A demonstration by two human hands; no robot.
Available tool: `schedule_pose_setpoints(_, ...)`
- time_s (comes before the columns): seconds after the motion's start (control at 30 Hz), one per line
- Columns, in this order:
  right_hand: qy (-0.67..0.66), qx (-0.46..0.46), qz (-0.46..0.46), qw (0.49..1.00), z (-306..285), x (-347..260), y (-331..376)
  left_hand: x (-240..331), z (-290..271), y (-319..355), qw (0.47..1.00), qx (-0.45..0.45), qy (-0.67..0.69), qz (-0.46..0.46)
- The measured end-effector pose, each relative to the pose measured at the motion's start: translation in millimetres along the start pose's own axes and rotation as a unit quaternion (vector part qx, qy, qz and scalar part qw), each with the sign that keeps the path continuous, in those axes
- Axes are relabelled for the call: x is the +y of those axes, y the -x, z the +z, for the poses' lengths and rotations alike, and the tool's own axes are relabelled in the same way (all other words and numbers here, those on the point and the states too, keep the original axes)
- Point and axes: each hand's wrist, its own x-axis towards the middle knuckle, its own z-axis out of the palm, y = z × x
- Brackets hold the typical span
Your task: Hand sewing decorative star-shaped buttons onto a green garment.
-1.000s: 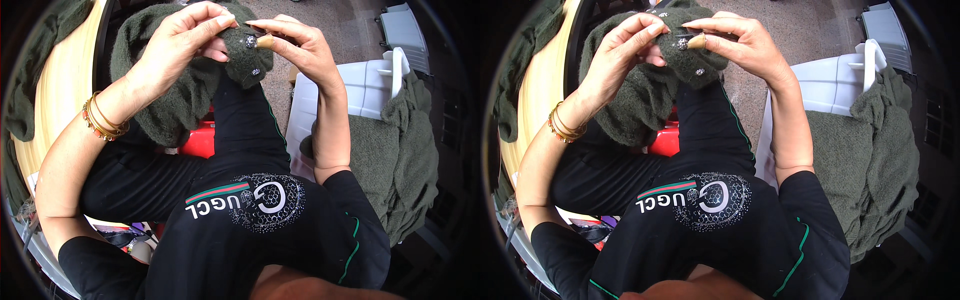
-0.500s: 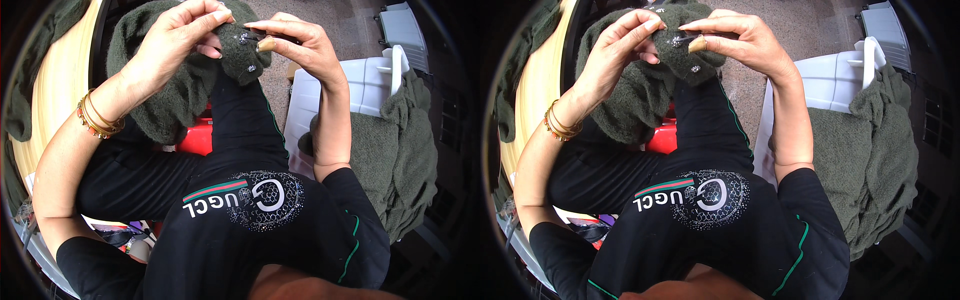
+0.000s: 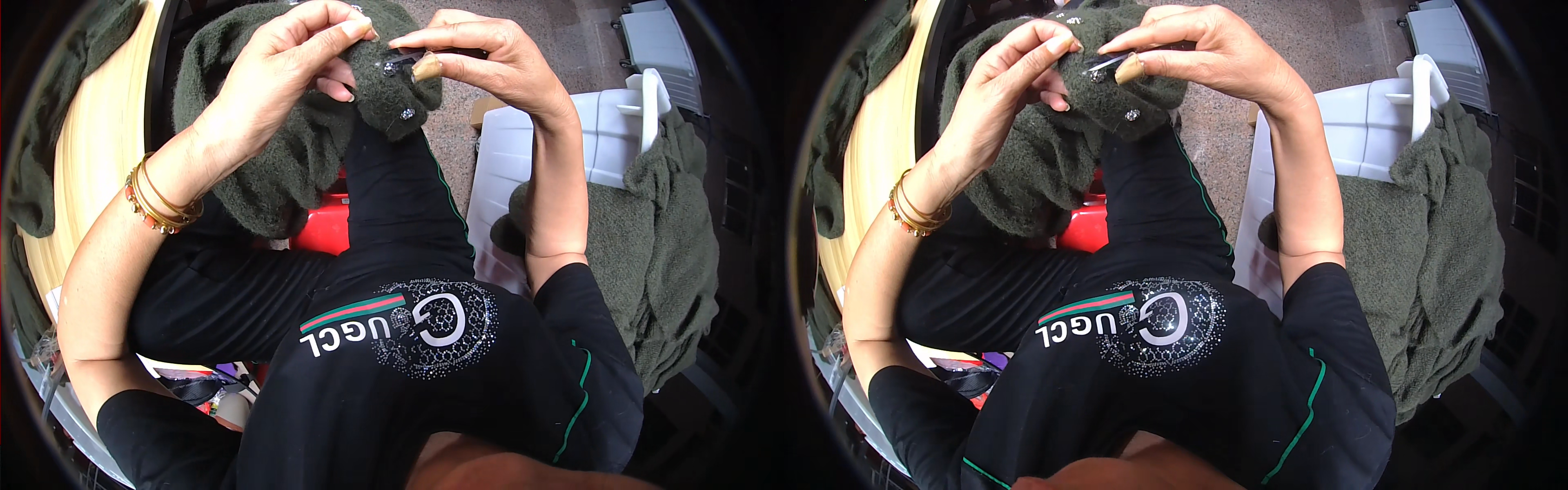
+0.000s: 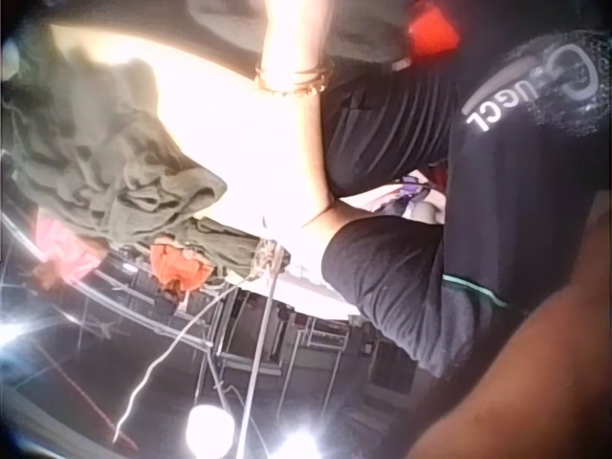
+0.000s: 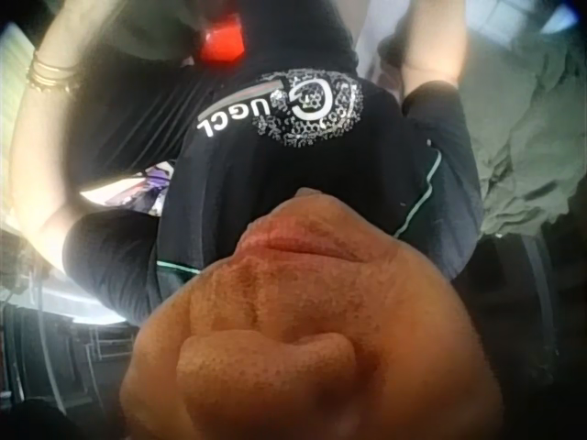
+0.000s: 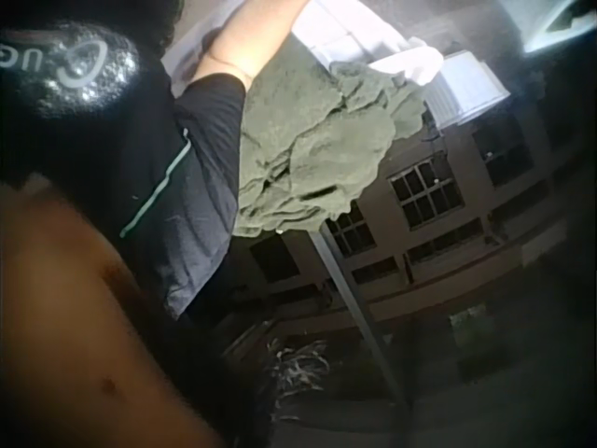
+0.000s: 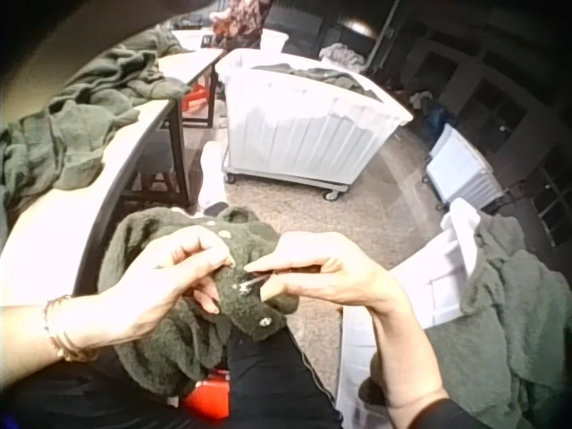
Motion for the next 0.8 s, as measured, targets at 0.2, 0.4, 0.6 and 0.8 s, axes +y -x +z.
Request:
schedule_pose_setpoints(0.2, 0.126, -0.072, -0.340, 0.929, -12.5, 35.6, -24.5, -1.5, -2.2, 0.8, 1.000, -0.006, -0.007, 0.004)
schedule_pose_setpoints(0.4, 0.016, -0.015, 0.001, 1.000, -5.9, 0.1, -2.4, 2.7, -3.8, -3.2, 1.000, -0.011, -0.006, 0.003)
schedule_pose_setpoints(0.6, 0.104, -0.072, -0.305, 0.944, -12.2, 33.2, -20.8, -0.3, -5.0, -4.2, 0.999, -0.016, 0.037, -0.021)
schedule_pose_setpoints(0.8, 0.024, -0.016, -0.003, 1.000, -9.3, 5.4, -1.3, 7.8, 1.9, -4.9, 0.996, -0.025, 0.077, -0.041)
